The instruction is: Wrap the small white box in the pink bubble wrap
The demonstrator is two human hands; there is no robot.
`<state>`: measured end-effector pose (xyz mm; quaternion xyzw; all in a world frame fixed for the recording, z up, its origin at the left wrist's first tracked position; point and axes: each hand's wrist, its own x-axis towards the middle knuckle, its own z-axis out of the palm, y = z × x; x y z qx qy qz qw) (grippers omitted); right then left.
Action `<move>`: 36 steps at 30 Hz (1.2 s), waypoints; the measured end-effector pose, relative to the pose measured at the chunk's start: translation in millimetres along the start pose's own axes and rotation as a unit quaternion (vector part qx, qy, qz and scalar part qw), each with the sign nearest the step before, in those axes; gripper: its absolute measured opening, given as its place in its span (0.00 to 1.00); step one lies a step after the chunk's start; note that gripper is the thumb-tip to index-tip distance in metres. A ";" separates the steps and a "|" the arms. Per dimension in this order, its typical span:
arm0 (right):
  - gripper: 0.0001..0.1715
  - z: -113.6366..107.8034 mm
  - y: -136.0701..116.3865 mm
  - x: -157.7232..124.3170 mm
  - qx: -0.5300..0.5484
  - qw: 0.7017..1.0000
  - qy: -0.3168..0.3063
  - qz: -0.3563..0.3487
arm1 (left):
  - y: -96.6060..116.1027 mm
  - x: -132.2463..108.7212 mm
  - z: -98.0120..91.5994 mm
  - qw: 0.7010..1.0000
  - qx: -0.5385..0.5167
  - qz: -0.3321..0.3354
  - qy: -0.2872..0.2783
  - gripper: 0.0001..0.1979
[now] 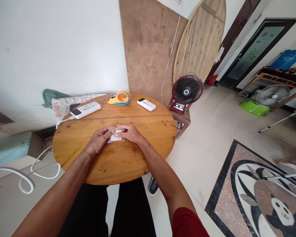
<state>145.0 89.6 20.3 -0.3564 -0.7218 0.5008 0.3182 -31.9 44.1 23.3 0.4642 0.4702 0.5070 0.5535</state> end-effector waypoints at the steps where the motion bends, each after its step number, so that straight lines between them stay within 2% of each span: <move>1: 0.21 0.7 1.3 0.1 -0.008 1.000 0.000 -0.003 | -0.2 0.2 -0.5 1.000 0.006 0.000 0.000 0.26; 8: 0.19 4.4 1.7 -0.1 -0.086 0.995 0.010 -0.046 | -3.7 3.9 -5.0 1.000 0.003 0.000 0.006 0.27; 13: 0.15 5.9 -10.4 -5.5 -0.202 0.975 0.049 -0.083 | -4.8 4.9 -6.2 1.000 -0.005 0.000 -0.001 0.29; 16: 0.14 7.8 -12.4 -6.9 -0.234 0.966 0.054 -0.097 | -5.2 4.7 -7.3 1.000 0.001 0.001 -0.004 0.29; 28: 0.14 14.4 -6.4 -8.8 -0.251 0.951 0.107 -0.144 | -5.9 3.5 -4.4 0.999 0.010 0.018 0.038 0.29; 36: 0.14 16.1 -3.2 -5.5 -0.217 0.955 0.122 -0.159 | -8.0 4.6 -2.6 0.998 0.003 0.033 0.050 0.30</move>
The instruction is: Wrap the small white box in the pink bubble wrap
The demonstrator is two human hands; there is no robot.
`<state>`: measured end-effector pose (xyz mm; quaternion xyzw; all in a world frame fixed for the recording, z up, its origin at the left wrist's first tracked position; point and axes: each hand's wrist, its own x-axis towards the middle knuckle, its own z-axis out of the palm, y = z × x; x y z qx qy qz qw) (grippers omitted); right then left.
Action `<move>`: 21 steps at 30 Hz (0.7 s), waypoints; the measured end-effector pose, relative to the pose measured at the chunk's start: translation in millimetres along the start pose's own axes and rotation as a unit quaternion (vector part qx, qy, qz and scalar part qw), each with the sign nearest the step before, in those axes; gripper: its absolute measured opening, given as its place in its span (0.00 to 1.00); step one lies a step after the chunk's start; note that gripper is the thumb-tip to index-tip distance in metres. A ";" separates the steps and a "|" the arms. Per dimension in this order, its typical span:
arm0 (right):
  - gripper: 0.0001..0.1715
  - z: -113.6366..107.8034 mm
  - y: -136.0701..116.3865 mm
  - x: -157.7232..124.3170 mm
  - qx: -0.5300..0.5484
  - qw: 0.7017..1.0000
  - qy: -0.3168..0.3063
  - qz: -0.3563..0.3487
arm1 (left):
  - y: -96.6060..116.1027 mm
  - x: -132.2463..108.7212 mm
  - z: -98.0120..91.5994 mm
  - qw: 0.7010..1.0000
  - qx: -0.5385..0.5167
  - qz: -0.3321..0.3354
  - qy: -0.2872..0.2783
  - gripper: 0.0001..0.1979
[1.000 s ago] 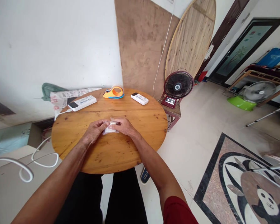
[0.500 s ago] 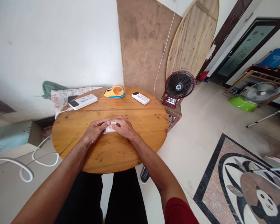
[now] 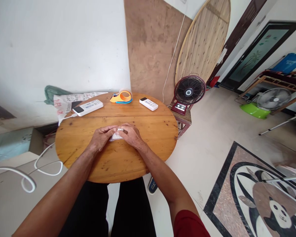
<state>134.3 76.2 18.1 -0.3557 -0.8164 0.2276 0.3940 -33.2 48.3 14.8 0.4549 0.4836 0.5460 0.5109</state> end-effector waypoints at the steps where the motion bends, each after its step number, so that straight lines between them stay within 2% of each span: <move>1: 0.14 0.7 0.3 0.3 0.007 1.000 0.005 0.002 | -0.7 0.3 -0.5 1.000 0.003 0.004 -0.006 0.30; 9: 0.15 6.4 8.5 3.7 0.079 0.995 0.001 0.057 | -2.5 0.4 -4.2 0.999 0.004 0.007 -0.032 0.29; 21: 0.15 5.6 -3.1 -1.2 -0.003 1.000 0.025 0.016 | -4.8 3.1 -5.2 0.999 -0.001 0.010 -0.041 0.29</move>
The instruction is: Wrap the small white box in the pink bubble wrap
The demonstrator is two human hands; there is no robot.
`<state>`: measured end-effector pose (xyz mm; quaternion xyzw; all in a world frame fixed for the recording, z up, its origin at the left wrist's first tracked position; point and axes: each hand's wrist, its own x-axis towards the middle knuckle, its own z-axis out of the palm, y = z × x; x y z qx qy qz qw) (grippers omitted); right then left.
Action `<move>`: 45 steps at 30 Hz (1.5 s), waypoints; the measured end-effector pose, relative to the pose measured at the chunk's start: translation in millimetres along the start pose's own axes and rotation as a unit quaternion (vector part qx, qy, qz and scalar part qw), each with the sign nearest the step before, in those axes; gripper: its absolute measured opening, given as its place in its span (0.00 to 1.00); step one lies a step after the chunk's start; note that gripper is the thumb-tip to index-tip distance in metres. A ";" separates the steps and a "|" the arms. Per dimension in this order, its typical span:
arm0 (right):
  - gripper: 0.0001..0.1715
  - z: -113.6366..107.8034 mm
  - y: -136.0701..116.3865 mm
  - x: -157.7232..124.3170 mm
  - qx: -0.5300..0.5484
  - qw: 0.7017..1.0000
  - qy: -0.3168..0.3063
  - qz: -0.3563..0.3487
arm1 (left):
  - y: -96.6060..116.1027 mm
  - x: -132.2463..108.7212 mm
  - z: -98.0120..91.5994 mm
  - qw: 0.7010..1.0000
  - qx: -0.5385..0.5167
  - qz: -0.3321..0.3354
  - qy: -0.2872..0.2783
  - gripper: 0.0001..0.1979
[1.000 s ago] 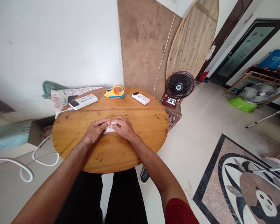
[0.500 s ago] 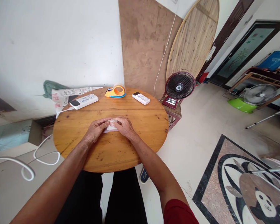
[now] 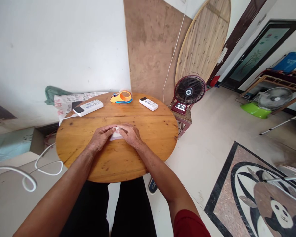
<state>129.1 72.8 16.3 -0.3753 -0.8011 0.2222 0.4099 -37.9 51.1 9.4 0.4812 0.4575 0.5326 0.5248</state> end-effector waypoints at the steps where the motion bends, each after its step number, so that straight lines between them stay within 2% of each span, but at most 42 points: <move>1: 0.15 -0.3 -0.7 -0.6 -0.013 1.000 0.002 -0.005 | 0.4 -0.1 0.1 1.000 0.002 0.002 0.001 0.29; 13: 0.23 -6.5 -2.2 -11.0 -0.170 0.983 -0.046 -0.046 | -3.0 3.1 -0.3 1.000 0.002 -0.003 0.015 0.30; 16: 0.23 -6.6 -2.1 -10.1 -0.207 0.975 -0.041 -0.071 | -4.2 4.3 -1.0 0.999 0.031 0.006 0.023 0.30; 21: 0.22 -3.1 -2.8 -7.4 -0.245 0.964 -0.030 -0.101 | -4.9 5.0 -2.5 0.990 0.123 0.061 0.043 0.27; 24: 0.20 -0.5 -2.5 -7.2 -0.248 0.963 -0.026 -0.102 | -4.9 4.4 -3.0 0.986 0.144 0.070 0.052 0.26; 35: 0.16 1.5 -12.4 -7.7 -0.225 0.970 -0.016 -0.090 | -4.8 2.7 -1.0 0.990 0.109 0.046 0.080 0.25; 45: 0.17 2.7 -11.3 -7.5 -0.222 0.971 -0.011 -0.093 | -5.9 3.5 -2.1 0.993 0.089 0.046 0.061 0.25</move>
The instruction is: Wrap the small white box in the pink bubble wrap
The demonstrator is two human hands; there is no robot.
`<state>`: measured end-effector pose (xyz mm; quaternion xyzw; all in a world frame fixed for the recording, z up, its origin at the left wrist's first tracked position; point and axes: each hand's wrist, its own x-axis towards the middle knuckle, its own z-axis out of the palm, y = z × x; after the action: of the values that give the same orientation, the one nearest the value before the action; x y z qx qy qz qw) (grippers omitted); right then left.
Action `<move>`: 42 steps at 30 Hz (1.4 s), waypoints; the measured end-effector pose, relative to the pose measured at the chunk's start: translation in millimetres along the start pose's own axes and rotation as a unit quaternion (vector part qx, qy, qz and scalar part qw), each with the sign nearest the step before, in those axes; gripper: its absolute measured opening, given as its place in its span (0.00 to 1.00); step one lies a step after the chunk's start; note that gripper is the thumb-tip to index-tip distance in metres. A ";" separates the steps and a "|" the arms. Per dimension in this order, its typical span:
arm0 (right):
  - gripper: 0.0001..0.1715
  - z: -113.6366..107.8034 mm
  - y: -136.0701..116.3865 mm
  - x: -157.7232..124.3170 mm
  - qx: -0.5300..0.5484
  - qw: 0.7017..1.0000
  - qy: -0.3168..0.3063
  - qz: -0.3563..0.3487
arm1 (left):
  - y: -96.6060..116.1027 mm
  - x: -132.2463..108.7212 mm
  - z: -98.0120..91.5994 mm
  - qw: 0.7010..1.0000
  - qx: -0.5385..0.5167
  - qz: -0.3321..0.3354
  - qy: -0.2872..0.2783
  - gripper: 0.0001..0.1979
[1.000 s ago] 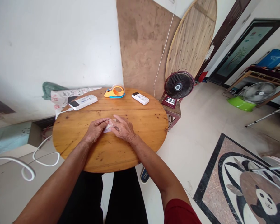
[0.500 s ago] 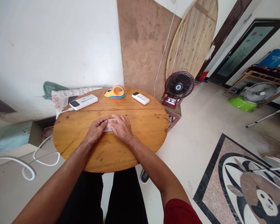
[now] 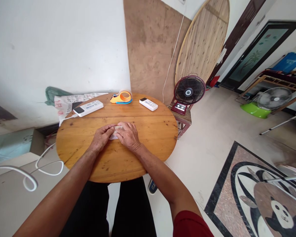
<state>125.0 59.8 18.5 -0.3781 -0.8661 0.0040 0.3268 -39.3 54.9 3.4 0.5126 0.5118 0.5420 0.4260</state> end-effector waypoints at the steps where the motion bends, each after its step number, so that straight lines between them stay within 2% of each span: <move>1: 0.17 0.3 0.0 -0.1 0.002 1.000 -0.002 0.002 | -0.6 0.3 0.2 1.000 -0.008 -0.001 -0.005 0.24; 10: 0.12 -2.4 0.8 -0.1 0.009 1.000 0.004 0.002 | -1.4 4.3 5.6 0.998 -0.054 -0.030 -0.003 0.23; 17: 0.22 -7.1 12.2 -0.8 0.050 0.996 0.057 0.051 | -2.2 6.4 5.8 0.998 -0.037 -0.038 0.031 0.28; 21: 0.21 -6.1 14.1 -1.4 0.056 0.997 0.045 0.039 | -3.0 7.0 5.6 0.999 -0.030 -0.037 0.022 0.30; 26: 0.18 -7.9 10.1 -0.7 0.025 1.000 -0.001 0.017 | -1.0 6.5 6.2 0.998 -0.040 -0.041 0.015 0.31; 31: 0.17 -8.2 6.0 0.5 -0.007 1.000 -0.023 0.010 | -2.4 6.9 8.2 0.998 -0.042 -0.036 0.031 0.30; 36: 0.20 -8.4 1.9 -1.0 0.002 0.999 -0.025 0.022 | -4.7 6.3 6.1 0.998 -0.029 -0.034 0.036 0.29; 42: 0.27 -10.6 2.3 -1.6 0.010 0.999 -0.018 0.027 | -2.5 4.5 4.6 0.996 -0.071 -0.047 0.034 0.29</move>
<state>133.3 57.8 25.3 -0.3983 -0.8611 0.0281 0.3146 -35.4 60.2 1.2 0.4379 0.5093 0.5734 0.4691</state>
